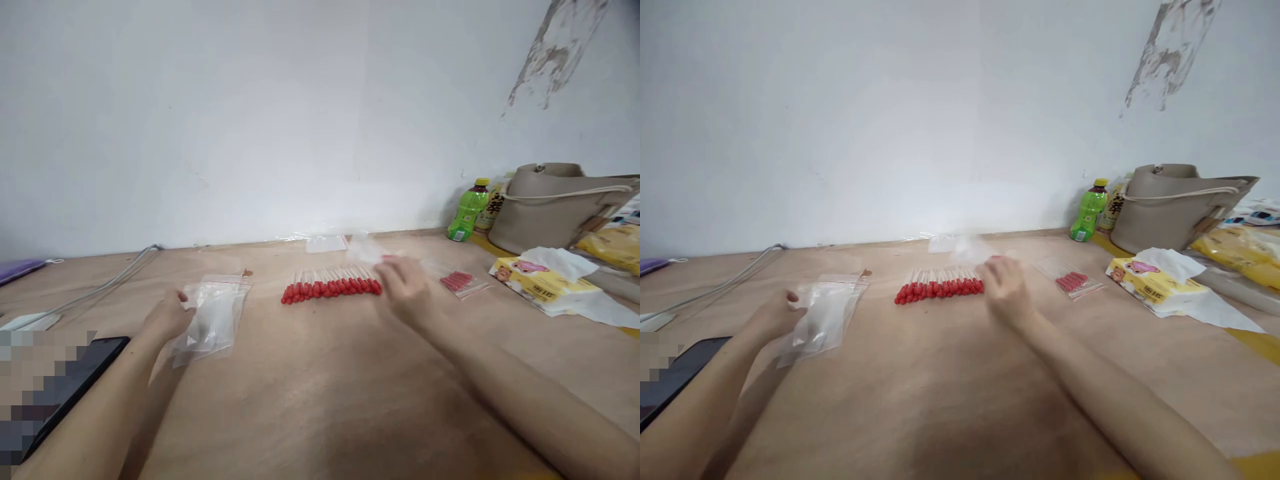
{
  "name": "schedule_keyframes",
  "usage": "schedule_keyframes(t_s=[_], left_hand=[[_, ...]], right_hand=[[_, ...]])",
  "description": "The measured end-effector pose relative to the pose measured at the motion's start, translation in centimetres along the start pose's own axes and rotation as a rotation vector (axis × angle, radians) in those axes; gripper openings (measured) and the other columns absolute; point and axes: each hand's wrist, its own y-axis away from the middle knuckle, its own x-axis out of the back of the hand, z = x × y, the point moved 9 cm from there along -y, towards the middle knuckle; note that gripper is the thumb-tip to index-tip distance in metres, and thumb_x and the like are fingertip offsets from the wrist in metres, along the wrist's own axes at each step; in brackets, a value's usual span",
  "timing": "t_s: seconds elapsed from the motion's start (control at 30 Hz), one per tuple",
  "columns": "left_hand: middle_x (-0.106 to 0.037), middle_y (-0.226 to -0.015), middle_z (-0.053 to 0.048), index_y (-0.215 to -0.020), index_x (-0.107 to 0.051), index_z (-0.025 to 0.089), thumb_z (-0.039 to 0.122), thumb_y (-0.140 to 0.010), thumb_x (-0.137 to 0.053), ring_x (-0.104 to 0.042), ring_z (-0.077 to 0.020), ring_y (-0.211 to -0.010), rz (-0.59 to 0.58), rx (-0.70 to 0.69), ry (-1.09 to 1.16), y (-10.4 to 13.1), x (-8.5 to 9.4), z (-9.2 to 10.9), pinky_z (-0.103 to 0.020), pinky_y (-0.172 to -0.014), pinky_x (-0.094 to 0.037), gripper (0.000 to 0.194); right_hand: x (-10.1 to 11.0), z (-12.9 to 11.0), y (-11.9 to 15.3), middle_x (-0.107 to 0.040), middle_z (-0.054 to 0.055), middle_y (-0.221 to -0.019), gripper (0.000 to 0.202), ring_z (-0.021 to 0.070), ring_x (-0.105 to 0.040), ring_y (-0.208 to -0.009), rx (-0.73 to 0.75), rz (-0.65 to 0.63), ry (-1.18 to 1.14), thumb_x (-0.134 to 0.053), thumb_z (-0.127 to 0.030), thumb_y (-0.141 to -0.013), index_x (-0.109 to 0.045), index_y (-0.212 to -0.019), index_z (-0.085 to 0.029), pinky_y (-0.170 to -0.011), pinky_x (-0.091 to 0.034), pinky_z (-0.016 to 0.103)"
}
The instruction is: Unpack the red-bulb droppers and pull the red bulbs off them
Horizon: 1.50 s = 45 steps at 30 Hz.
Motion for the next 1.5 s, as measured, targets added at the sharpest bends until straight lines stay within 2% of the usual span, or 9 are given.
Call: schedule_keyframes(t_s=[0.13,0.2,0.27,0.4,0.53,0.67,0.83,1.13,1.5], left_hand=[[-0.047,-0.091,-0.015,-0.072,-0.04,0.015,0.032,-0.067,-0.056,-0.04,-0.0466,-0.103,0.095,0.007,-0.113,0.7,0.5,1.6,-0.063,-0.073,-0.032,0.023],[-0.042,-0.106,-0.018,-0.082,-0.043,0.015,0.034,-0.074,-0.049,-0.03,-0.0448,-0.113,0.137,-0.081,-0.115,1.3,0.5,4.5,-0.064,-0.083,-0.026,0.021],[-0.043,-0.108,-0.015,-0.09,-0.046,0.016,0.034,-0.078,-0.046,-0.035,-0.0362,-0.112,0.104,-0.235,-0.076,2.5,-0.7,8.5,-0.055,-0.089,-0.03,0.022],[-0.054,-0.1,-0.003,-0.089,-0.052,0.023,0.036,-0.08,-0.048,-0.05,-0.0197,-0.099,-0.081,-0.569,0.065,7.4,-4.6,16.4,-0.033,-0.089,-0.04,0.017],[-0.053,-0.111,-0.005,-0.099,-0.055,0.021,0.028,-0.085,-0.043,-0.05,-0.0187,-0.103,-0.317,-0.795,0.363,12.6,-7.3,20.9,-0.034,-0.089,-0.041,0.019],[-0.052,-0.12,-0.004,-0.108,-0.054,0.024,0.027,-0.088,-0.04,-0.047,-0.0169,-0.111,-0.467,-0.864,0.451,14.0,-9.1,22.0,-0.033,-0.095,-0.039,0.025],[-0.046,-0.129,-0.004,-0.121,-0.046,0.024,0.031,-0.086,-0.044,-0.043,-0.0184,-0.118,-0.503,-0.867,0.424,13.2,-10.6,22.0,-0.036,-0.098,-0.037,0.036],[-0.049,-0.125,-0.006,-0.124,-0.044,0.023,0.033,-0.086,-0.045,-0.045,-0.0192,-0.114,-0.473,-0.843,0.371,13.3,-10.4,20.8,-0.036,-0.096,-0.039,0.039],[-0.048,-0.103,-0.007,-0.105,-0.059,0.024,0.013,-0.084,-0.04,-0.048,-0.0168,-0.094,-0.336,-1.055,0.245,13.4,-10.6,23.4,-0.031,-0.081,-0.042,0.03]], right_hand=[[-1.2,-10.6,2.6,-0.055,0.008,-0.077,0.029,0.0192,-0.047,-0.075,0.351,-0.107,-0.253,-0.032,-0.009,-0.086,-0.06,-0.083,-0.018,-0.071,-0.037,0.035],[-2.5,-13.4,3.9,-0.055,0.007,-0.074,0.03,0.0175,-0.045,-0.07,0.42,-0.173,-0.269,-0.031,-0.008,-0.086,-0.059,-0.078,-0.016,-0.068,-0.037,0.034],[-3.5,-14.8,4.5,-0.054,0.006,-0.07,0.031,0.016,-0.044,-0.067,0.448,-0.215,-0.301,-0.031,-0.006,-0.085,-0.059,-0.074,-0.016,-0.068,-0.038,0.032],[-3.8,-13.4,3.9,-0.057,0.006,-0.078,0.018,0.0152,-0.047,-0.072,0.318,-0.269,-0.523,-0.044,-0.023,-0.085,-0.059,-0.082,-0.016,-0.071,-0.039,0.029],[-4.5,-6.8,2.9,-0.059,0.005,-0.076,0.016,0.0158,-0.05,-0.073,-0.04,-0.307,-0.556,-0.049,-0.028,-0.082,-0.06,-0.077,-0.018,-0.07,-0.037,0.03],[-7.4,-2.2,4.4,-0.057,0.001,-0.059,0.02,0.013,-0.049,-0.06,-0.274,-0.5,-0.568,-0.053,-0.027,-0.077,-0.057,-0.06,-0.017,-0.059,-0.036,0.026],[-9.4,-2.8,6.1,-0.061,-0.002,-0.062,0.013,0.0107,-0.051,-0.057,-0.281,-0.642,-0.728,-0.053,-0.018,-0.073,-0.066,-0.074,-0.02,-0.058,-0.036,0.024],[-6.6,-5.1,4.9,-0.058,-0.001,-0.067,0.003,0.0146,-0.047,-0.072,-0.058,-0.429,-0.673,-0.061,-0.022,-0.074,-0.062,-0.071,-0.022,-0.073,-0.029,0.031],[-4.3,-7.7,4.6,-0.056,-0.001,-0.068,0.014,0.0134,-0.04,-0.071,0.32,-0.197,-0.46,-0.051,-0.018,-0.08,-0.062,-0.074,-0.024,-0.069,-0.022,0.032]])
